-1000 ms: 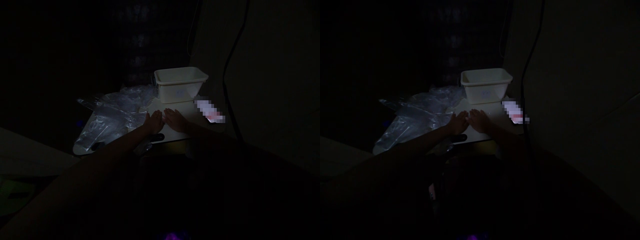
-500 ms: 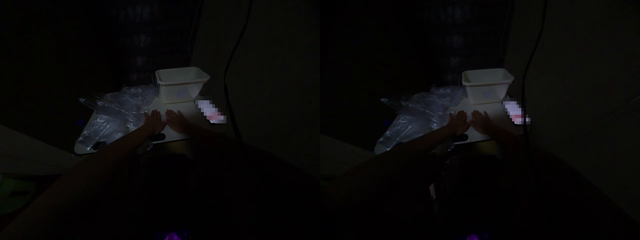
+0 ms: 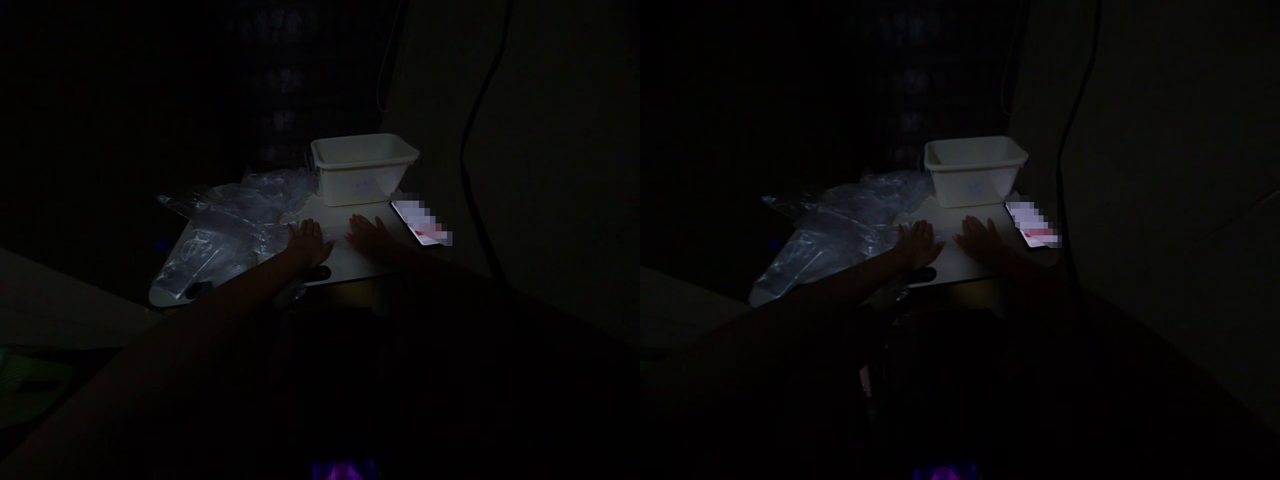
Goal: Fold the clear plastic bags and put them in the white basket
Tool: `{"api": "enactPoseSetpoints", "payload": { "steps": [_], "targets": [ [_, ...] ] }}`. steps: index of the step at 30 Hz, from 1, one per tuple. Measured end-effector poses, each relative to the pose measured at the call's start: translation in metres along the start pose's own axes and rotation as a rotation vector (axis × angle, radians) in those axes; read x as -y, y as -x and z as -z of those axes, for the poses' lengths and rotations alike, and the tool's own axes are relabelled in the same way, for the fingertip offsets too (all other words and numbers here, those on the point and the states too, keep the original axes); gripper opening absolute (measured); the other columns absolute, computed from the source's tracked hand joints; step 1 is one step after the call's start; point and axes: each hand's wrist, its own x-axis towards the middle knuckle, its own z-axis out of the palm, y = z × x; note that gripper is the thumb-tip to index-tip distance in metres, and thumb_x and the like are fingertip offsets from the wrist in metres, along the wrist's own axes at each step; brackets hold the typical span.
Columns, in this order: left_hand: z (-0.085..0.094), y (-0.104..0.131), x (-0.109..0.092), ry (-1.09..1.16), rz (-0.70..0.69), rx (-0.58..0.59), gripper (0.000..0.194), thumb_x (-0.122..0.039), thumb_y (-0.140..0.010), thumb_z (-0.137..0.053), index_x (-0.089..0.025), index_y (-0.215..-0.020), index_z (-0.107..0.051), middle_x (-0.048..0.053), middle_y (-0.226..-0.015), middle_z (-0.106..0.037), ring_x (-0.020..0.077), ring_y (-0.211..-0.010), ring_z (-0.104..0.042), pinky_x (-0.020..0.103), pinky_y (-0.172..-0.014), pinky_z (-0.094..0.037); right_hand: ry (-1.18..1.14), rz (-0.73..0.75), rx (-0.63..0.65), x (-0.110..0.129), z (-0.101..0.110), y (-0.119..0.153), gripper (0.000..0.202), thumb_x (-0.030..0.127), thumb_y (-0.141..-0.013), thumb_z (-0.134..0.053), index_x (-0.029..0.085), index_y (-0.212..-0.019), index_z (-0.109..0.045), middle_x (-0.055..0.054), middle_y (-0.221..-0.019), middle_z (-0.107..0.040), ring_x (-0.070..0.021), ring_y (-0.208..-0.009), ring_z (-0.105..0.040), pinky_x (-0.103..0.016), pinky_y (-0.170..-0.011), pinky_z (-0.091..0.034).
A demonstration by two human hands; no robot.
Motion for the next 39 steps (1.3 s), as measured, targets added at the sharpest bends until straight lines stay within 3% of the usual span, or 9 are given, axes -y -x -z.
{"api": "enactPoseSetpoints", "payload": {
  "steps": [4,12,19,24,28,35,39],
  "targets": [
    [0.000,0.000,0.000,-0.006,0.001,0.001,0.065,-0.049,-0.076,-0.011,-0.005,-0.125,-0.018,0.015,-0.131,-0.015,0.0292,-0.119,-0.007,0.054,-0.090,-0.007,0.009,0.046,0.000,-0.009,-0.005,0.005,0.041,0.029,-0.083,-0.015,0.013,-0.110,-0.041,-0.016,-0.124,-0.032,-0.0274,-0.116,-0.022,-0.057,-0.086,-0.017],
    [0.000,0.000,0.000,-0.010,0.009,0.004,0.066,-0.050,-0.076,-0.011,-0.006,-0.125,-0.017,0.015,-0.131,-0.014,0.0274,-0.120,-0.008,0.053,-0.090,-0.006,0.009,0.026,-0.024,-0.026,-0.022,0.006,0.037,0.027,-0.081,-0.023,0.017,-0.114,-0.036,-0.013,-0.125,-0.032,-0.0258,-0.117,-0.020,-0.057,-0.087,-0.017],
    [-0.001,-0.001,0.000,-0.005,0.003,-0.006,0.068,-0.050,-0.076,-0.009,-0.004,-0.125,-0.017,0.016,-0.131,-0.014,0.0283,-0.119,-0.008,0.054,-0.090,-0.006,-0.010,-0.122,-0.019,-0.019,-0.010,0.005,0.044,0.032,-0.080,-0.023,0.007,-0.116,-0.033,-0.019,-0.124,-0.032,-0.0277,-0.116,-0.023,-0.056,-0.087,-0.018],
    [0.000,0.000,0.000,0.002,-0.002,0.004,0.067,-0.050,-0.076,-0.010,-0.005,-0.125,-0.017,0.016,-0.131,-0.014,0.0275,-0.120,-0.008,0.053,-0.090,-0.006,0.013,-0.036,-0.035,-0.021,-0.010,0.010,0.042,0.031,-0.081,-0.021,0.011,-0.114,-0.037,-0.018,-0.123,-0.033,-0.0301,-0.115,-0.023,-0.059,-0.085,-0.017],
    [-0.001,0.001,0.001,0.009,-0.004,-0.026,0.066,-0.049,-0.077,-0.009,-0.005,-0.125,-0.017,0.016,-0.131,-0.014,0.0269,-0.120,-0.009,0.053,-0.090,-0.006,0.031,-0.110,-0.066,-0.019,-0.007,0.008,0.047,0.035,-0.080,-0.020,0.006,-0.113,-0.037,-0.021,-0.120,-0.037,-0.0294,-0.113,-0.027,-0.057,-0.085,-0.019],
    [0.000,-0.002,-0.004,-0.017,-0.083,-0.136,0.056,-0.041,-0.080,-0.006,-0.009,-0.123,-0.021,0.012,-0.130,-0.021,0.0233,-0.119,-0.013,0.049,-0.091,-0.010,0.010,-0.115,-0.127,-0.001,0.006,-0.006,0.048,0.033,-0.082,-0.015,0.005,-0.114,-0.036,-0.017,-0.121,-0.037,-0.0232,-0.114,-0.028,-0.050,-0.090,-0.016],
    [0.001,-0.004,-0.011,-0.027,-0.140,-0.123,0.052,-0.035,-0.081,-0.009,-0.006,-0.122,-0.022,0.013,-0.129,-0.023,0.0222,-0.118,-0.018,0.047,-0.091,-0.014,0.004,0.000,-0.058,0.012,0.007,-0.014,0.047,0.033,-0.082,-0.015,0.005,-0.117,-0.033,-0.015,-0.122,-0.036,-0.0212,-0.114,-0.028,-0.045,-0.090,-0.020]
  ]
}}
